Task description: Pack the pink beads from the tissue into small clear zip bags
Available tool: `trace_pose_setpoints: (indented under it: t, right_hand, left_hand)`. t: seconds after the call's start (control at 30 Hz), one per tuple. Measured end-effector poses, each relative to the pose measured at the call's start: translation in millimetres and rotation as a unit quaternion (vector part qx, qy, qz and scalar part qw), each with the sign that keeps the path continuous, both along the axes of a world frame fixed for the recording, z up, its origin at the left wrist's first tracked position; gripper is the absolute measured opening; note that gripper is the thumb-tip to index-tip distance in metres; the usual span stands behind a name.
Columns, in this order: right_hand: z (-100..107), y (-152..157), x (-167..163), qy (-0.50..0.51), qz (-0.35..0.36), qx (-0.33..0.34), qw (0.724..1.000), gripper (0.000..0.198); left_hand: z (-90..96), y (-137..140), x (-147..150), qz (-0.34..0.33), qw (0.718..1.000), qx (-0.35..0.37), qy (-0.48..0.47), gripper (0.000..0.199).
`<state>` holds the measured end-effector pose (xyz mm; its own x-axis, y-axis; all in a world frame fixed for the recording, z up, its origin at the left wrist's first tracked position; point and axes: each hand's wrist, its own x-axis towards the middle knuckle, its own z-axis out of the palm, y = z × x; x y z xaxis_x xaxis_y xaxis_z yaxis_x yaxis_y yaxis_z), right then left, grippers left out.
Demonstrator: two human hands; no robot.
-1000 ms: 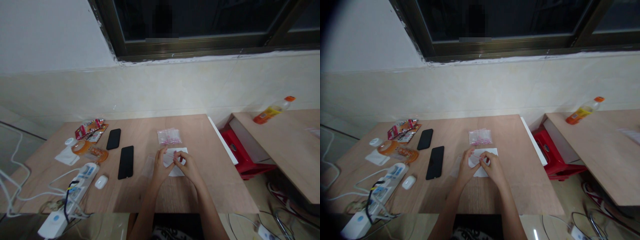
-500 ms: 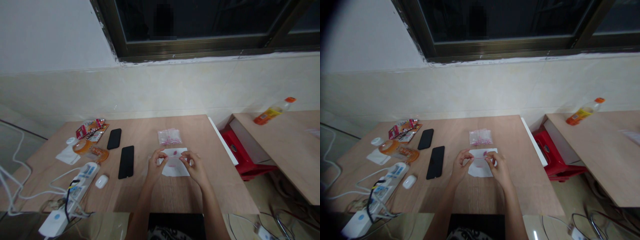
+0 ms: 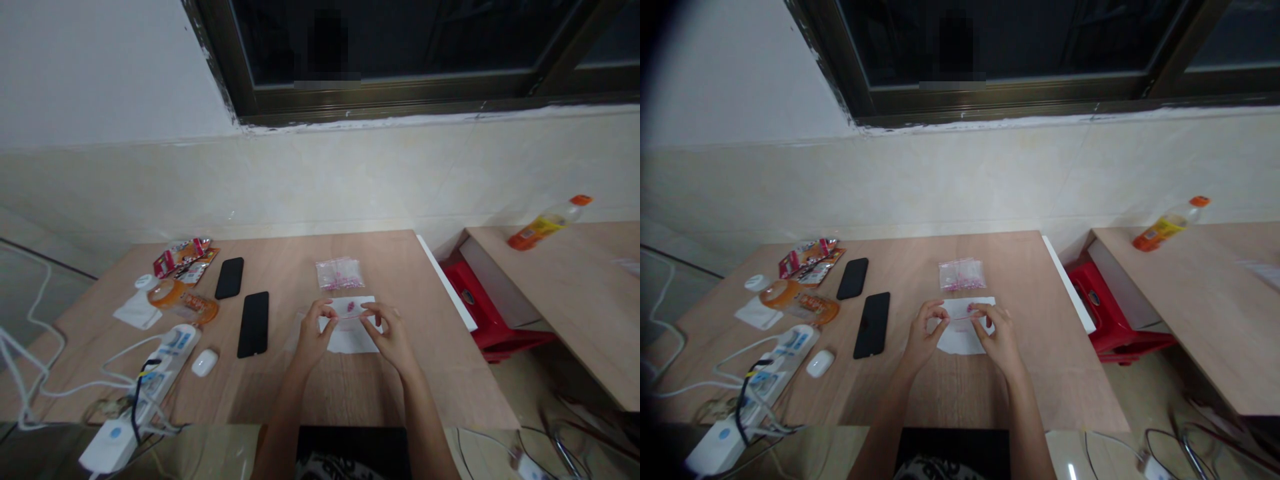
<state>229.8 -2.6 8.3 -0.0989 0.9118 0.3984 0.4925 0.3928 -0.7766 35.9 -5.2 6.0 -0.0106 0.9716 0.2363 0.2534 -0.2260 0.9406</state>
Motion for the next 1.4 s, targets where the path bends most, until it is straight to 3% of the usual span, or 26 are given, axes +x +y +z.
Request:
trace_pose_setpoints:
  t: [0.13, 0.43, 0.67, 0.93, 1.17, 1.4]
  right_hand:
    - [1.1, -0.7, 0.2, 0.004, -0.001, 0.004, 1.000, 0.019]
    - [0.1, -1.9, -4.2, 0.032, 0.017, -0.008, 0.999, 0.024]
    - [-3.0, -8.9, -13.0, 0.057, -0.004, -0.014, 0.998, 0.017]
    - [-3.3, -12.2, -20.7, 0.055, 0.011, -0.026, 0.998, 0.016]
    - [-2.7, -11.6, -20.4, 0.057, 0.023, -0.032, 0.998, 0.015]
    - [-4.7, -11.1, -20.2, 0.072, -0.016, -0.017, 0.997, 0.018]
  left_hand:
    - [-0.9, -0.9, 1.3, -0.022, 1.000, 0.004, -0.003, 0.040]
    - [-3.4, -4.7, 4.7, -0.030, 0.999, -0.023, -0.028, 0.030]
    - [2.5, -6.1, 9.2, -0.044, 0.999, -0.019, -0.019, 0.038]
    - [6.7, -8.5, 10.0, -0.011, 0.999, -0.040, -0.003, 0.019]
    - [8.7, -8.9, 14.9, -0.039, 0.999, -0.022, -0.021, 0.036]
    - [2.9, -6.1, 23.1, -0.008, 0.999, -0.042, -0.026, 0.014]
